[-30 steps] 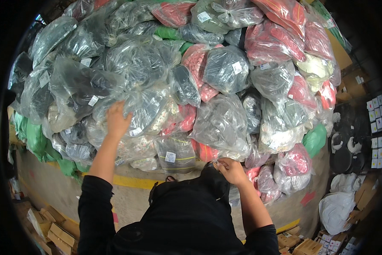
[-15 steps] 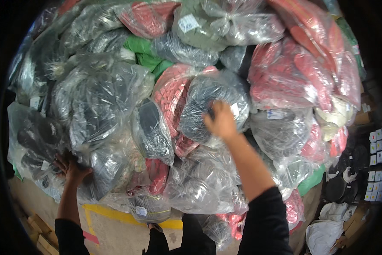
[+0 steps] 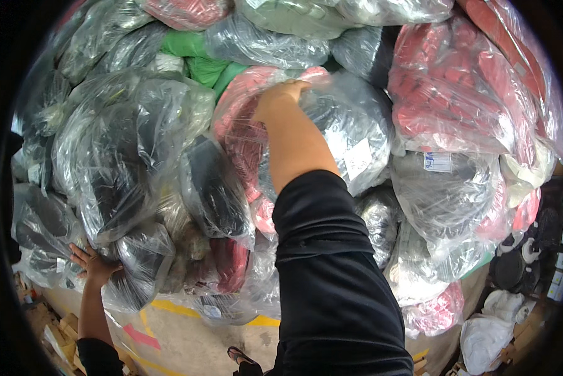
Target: The person repeatedly lifts, shifts, and rearranges large plastic-wrapped bundles on the floor. They move items aside to reach others, turn bundles over, and occasionally check labels on the packaging.
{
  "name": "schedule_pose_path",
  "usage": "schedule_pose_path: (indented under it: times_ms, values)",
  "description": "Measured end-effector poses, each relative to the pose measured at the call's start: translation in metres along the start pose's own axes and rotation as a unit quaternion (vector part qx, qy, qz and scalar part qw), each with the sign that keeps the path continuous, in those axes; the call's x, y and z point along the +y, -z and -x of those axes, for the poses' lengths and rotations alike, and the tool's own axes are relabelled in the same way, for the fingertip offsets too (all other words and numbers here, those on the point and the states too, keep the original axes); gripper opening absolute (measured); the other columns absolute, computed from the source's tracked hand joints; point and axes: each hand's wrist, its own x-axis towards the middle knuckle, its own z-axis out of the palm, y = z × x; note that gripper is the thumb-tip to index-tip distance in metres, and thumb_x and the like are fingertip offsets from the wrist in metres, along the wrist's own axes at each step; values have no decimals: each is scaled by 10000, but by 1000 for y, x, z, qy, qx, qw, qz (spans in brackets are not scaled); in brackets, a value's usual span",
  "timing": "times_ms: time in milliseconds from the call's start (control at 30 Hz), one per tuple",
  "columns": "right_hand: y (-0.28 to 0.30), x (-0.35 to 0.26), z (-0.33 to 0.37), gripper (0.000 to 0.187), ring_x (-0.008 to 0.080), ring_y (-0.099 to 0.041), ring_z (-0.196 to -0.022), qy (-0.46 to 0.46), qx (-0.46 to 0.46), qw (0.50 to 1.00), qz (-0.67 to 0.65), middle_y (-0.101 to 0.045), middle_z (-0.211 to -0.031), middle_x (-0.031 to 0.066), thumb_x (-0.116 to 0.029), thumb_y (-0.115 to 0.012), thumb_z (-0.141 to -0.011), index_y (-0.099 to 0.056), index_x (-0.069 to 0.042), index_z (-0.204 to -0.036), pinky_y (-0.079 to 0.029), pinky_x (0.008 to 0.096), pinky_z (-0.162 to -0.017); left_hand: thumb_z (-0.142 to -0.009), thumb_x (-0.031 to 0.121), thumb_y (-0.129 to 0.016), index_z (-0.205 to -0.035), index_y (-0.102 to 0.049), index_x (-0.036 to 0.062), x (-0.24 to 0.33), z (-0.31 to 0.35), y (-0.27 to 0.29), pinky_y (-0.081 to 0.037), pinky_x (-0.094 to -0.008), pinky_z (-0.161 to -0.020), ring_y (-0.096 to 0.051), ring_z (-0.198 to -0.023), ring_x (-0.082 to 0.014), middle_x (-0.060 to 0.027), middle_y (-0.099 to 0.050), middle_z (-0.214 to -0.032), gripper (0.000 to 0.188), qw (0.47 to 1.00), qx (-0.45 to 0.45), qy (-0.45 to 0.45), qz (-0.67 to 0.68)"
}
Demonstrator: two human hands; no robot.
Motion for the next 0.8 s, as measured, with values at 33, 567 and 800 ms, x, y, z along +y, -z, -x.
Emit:
schedule_pose_path:
  times_ms: [33,567,800]
  values:
    - [0,4,-1,753,392,-423,-1380,34,-25,999,11,-522,-1462,126,-598,-655,-799,-567,-157,-1403,-328,683,-1057,-494,337,-981,-1574,74,218,-1,0,0,-94,-816,-1050,227,-1467,-482,-167,337,-1584,1515,1000,-19,11,-10]
    - [-30,123,173,482,355,-500,-1234,130,119,984,-22,-564,-1270,95,-433,-691,-839,-642,-127,-1208,-418,571,-1015,-468,476,-967,-1561,182,215,12,15,32,-101,-809,-1060,241,-1473,-449,-162,346,-1580,1607,997,-76,24,4]
    - [4,45,10,602,360,-498,-1307,-61,-21,995,76,-538,-1417,161,-508,-508,-955,-598,-37,-1318,-457,585,-984,-420,471,-978,-1561,179,187,8,8,20,-40,-807,-1057,277,-1446,-488,-202,368,-1559,1649,998,-66,21,3]
